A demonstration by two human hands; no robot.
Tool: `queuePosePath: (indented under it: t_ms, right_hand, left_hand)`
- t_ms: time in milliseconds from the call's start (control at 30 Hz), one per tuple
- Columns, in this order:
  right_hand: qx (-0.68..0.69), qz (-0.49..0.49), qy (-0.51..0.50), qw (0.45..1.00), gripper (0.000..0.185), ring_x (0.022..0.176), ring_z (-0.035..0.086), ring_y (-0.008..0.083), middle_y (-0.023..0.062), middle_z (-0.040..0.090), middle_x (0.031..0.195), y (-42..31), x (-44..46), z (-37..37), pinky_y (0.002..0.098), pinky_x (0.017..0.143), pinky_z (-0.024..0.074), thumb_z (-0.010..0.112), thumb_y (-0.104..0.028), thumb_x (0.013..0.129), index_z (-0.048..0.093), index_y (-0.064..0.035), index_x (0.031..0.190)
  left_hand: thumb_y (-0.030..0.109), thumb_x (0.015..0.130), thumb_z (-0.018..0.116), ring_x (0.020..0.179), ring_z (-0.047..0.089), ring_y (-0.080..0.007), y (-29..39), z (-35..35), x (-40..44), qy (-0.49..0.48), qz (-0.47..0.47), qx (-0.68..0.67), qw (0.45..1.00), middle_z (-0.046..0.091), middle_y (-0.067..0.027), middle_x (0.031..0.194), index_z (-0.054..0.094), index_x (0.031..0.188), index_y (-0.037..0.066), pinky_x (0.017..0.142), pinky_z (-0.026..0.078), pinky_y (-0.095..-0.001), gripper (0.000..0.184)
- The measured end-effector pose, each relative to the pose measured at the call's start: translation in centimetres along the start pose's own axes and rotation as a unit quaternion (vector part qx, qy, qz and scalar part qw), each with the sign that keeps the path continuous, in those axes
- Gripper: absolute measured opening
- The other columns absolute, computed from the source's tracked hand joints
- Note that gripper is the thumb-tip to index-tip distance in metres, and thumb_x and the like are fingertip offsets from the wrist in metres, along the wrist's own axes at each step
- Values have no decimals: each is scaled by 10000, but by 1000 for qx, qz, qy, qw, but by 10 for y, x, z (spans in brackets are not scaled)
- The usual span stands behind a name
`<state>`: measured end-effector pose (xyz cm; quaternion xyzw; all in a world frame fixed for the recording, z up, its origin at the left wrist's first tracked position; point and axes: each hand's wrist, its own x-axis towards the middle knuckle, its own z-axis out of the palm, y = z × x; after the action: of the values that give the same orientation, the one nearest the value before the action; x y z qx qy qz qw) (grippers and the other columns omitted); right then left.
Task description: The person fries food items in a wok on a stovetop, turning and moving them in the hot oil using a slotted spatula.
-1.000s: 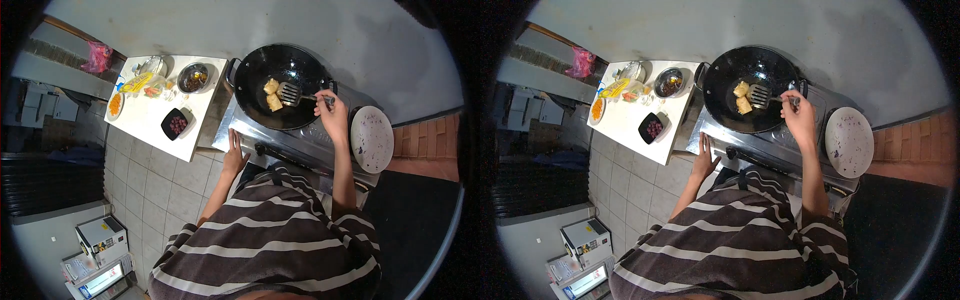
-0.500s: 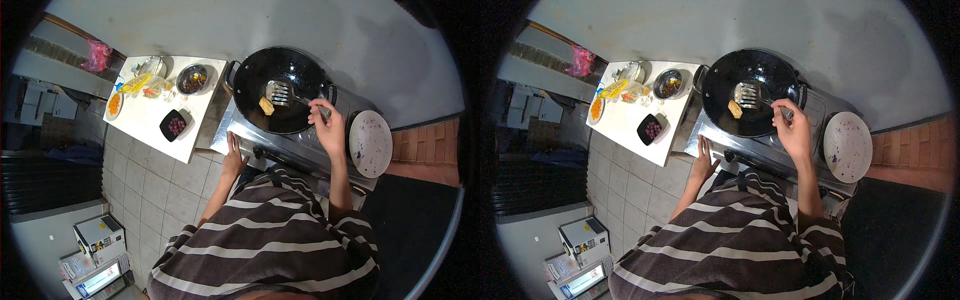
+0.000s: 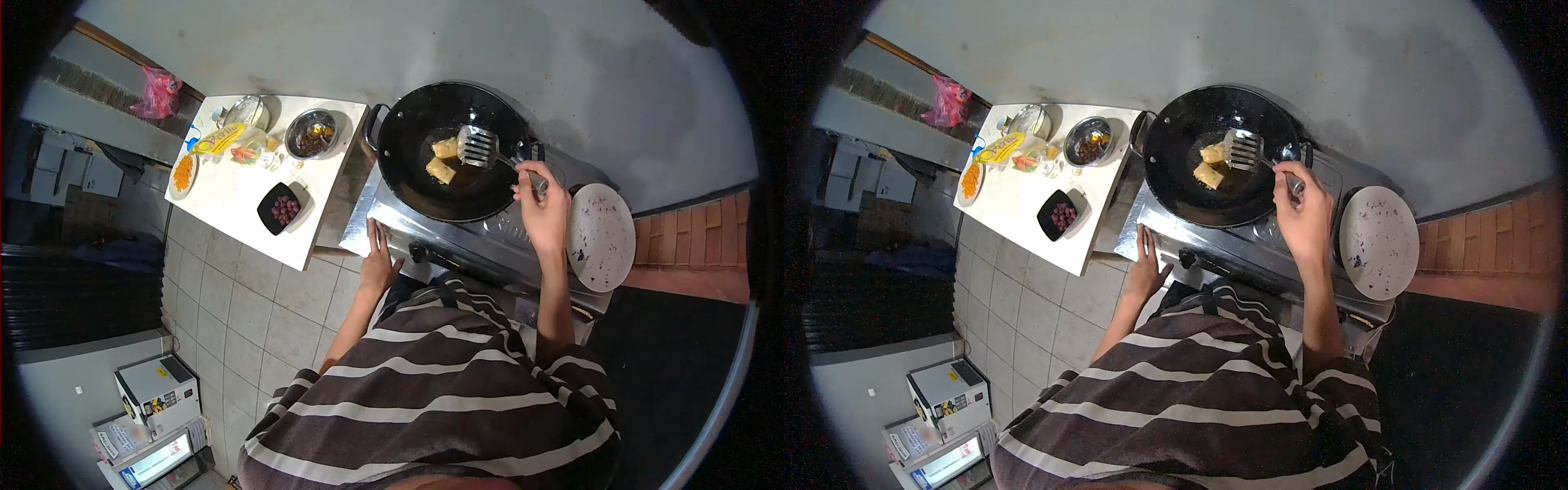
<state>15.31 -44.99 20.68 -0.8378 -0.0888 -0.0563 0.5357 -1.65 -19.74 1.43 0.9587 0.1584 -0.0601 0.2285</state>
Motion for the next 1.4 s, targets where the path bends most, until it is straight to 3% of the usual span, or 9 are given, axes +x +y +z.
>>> queuePosePath:
  t_ms: [133, 200, 467, 733, 1367, 1400]
  right_hand:
    - [-29, -39, 3, 999, 119, 687, 618, 78, 47, 653, 814, 11, -4, 7, 222, 640, 499, 601, -103, 975, 660, -12, 1025]
    - [-29, -51, -13, 998, 102, 671, 599, 159, 94, 631, 845, 10, -8, 10, 280, 558, 463, 629, -74, 921, 674, -54, 1010]
    - [-51, -124, -8, 991, 108, 661, 595, 190, 108, 604, 820, 18, -12, 23, 316, 607, 476, 618, -53, 905, 659, -31, 1002]
    - [-63, -103, -23, 992, 101, 681, 621, 199, 110, 618, 829, 15, -10, 25, 311, 567, 490, 630, -64, 897, 658, -41, 991]
    - [-134, -98, -24, 986, 96, 591, 597, 243, 161, 639, 770, -10, 45, 15, 350, 600, 478, 651, -88, 891, 627, 0, 923]
    - [-141, -91, -29, 985, 104, 585, 598, 244, 159, 638, 745, -9, 47, 17, 349, 594, 476, 654, -97, 892, 627, 0, 918]
  left_hand:
    - [287, 789, 767, 990, 667, -434, -1, 0, 1, -17, -13, 2, 1000, -91, -211, 1627, 27, 1548, -29, 738, 585, -444, 1106]
    - [287, 790, 766, 990, 667, -435, -2, 1, 1, -21, -16, 4, 1000, -92, -210, 1627, 25, 1548, -27, 740, 585, -443, 1106]
    - [314, 782, 775, 939, 683, -431, -3, 2, 1, -8, -6, 16, 1000, -56, -213, 1630, 31, 1543, -41, 732, 587, -435, 1122]
    - [338, 765, 785, 857, 703, -398, -1, 9, 1, 17, -14, 36, 999, -41, -217, 1630, 58, 1540, -50, 673, 591, -412, 1131]
    - [316, 768, 779, 938, 692, -390, 4, 5, -1, 10, -28, 20, 999, -36, -219, 1628, 73, 1544, -40, 694, 596, -405, 1108]
    - [319, 777, 778, 949, 679, -422, 5, 3, -1, 2, -28, 14, 999, -51, -218, 1628, 44, 1544, -40, 679, 594, -420, 1121]
